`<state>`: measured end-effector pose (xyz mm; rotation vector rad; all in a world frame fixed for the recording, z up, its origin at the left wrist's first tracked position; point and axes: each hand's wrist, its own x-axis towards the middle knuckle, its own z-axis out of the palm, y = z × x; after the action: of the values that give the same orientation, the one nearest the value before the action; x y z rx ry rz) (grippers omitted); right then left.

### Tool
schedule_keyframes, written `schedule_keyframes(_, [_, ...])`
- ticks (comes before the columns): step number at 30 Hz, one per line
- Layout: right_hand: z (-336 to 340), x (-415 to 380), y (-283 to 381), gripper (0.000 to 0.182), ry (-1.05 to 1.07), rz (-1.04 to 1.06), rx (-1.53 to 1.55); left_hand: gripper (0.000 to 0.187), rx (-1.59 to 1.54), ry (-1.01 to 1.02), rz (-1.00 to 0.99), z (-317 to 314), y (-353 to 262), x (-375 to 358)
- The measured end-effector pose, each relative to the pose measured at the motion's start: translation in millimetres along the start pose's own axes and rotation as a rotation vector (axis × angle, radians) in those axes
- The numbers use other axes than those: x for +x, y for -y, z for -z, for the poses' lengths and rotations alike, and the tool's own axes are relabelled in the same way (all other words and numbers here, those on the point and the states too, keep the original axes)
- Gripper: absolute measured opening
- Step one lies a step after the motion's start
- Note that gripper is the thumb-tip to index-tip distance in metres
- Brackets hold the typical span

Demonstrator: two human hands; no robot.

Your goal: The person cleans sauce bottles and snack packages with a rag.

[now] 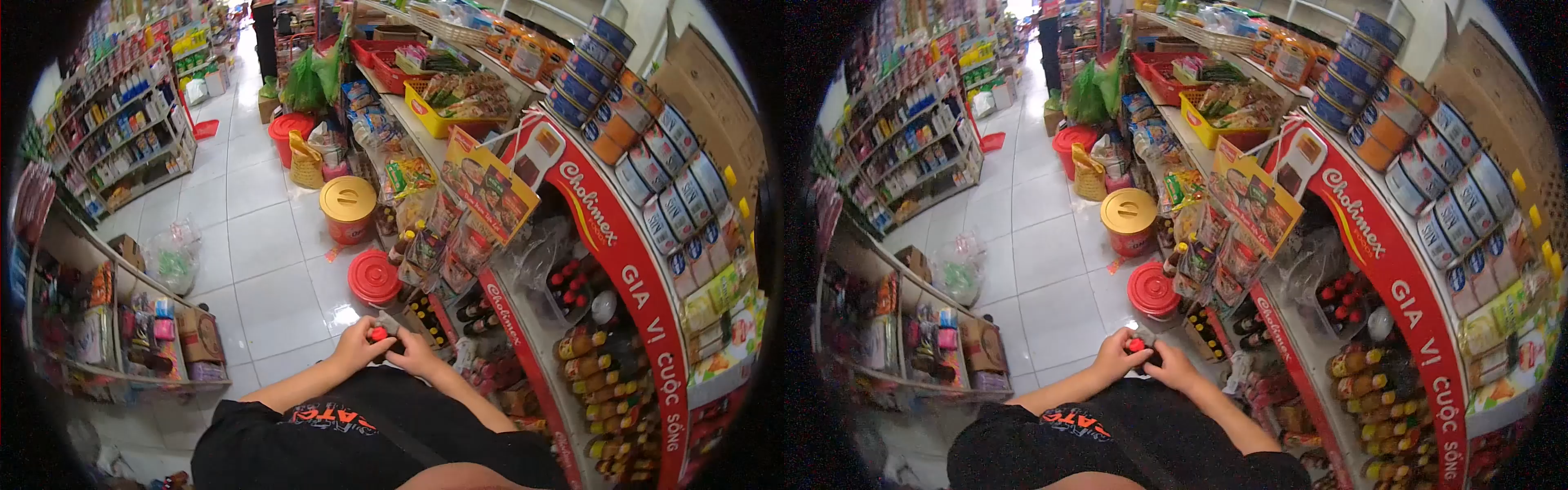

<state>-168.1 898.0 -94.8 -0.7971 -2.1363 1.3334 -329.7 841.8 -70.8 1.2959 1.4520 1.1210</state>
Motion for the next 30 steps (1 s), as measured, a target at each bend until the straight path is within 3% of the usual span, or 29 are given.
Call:
schedule_keyframes(2, [10, 0, 31, 0.034, -0.008, -0.029, 0.044, 0.035, -0.112, 0.042, 0.013, -1, 4, 2])
schedule_keyframes(6, [12, -10, 14, 0.039, 0.076, -0.052, 0.062, 0.035, -0.302, 0.118, -0.187, -2, 8, 2])
schedule_keyframes(9, [17, -15, 19, 0.059, 0.095, 0.002, 0.044, 0.029, -0.456, 0.103, -0.151, 4, 15, 2])
schedule_keyframes(12, [30, -18, 36, 0.082, 0.062, -0.085, 0.259, 0.018, -0.483, -0.048, -0.063, 5, 13, 6])
schedule_keyframes(13, [35, -19, 35, 0.072, 0.046, -0.123, 0.288, 0.015, -0.457, -0.092, -0.011, 5, 11, 8])
schedule_keyframes(17, [60, -21, 17, 0.036, -0.395, 0.184, -0.093, 0.009, -0.441, -0.264, 0.025, 11, 28, 19])
schedule_keyframes(21, [105, -38, 31, 0.033, -0.706, -0.042, -0.016, 0.009, -0.529, -0.368, 0.059, 10, 26, 23])
schedule_keyframes(25, [157, -61, 46, 0.027, -1.103, -0.032, -0.544, 0.007, -0.572, -0.354, 0.041, 8, 31, 23])
schedule_keyframes(27, [180, -69, 41, 0.027, -1.257, 0.032, -0.418, 0.007, -0.611, -0.320, 0.041, 6, 25, 21])
schedule_keyframes(30, [208, -80, 45, 0.024, -1.473, 0.110, -0.611, 0.006, -0.606, -0.315, 0.066, 4, 20, 21])
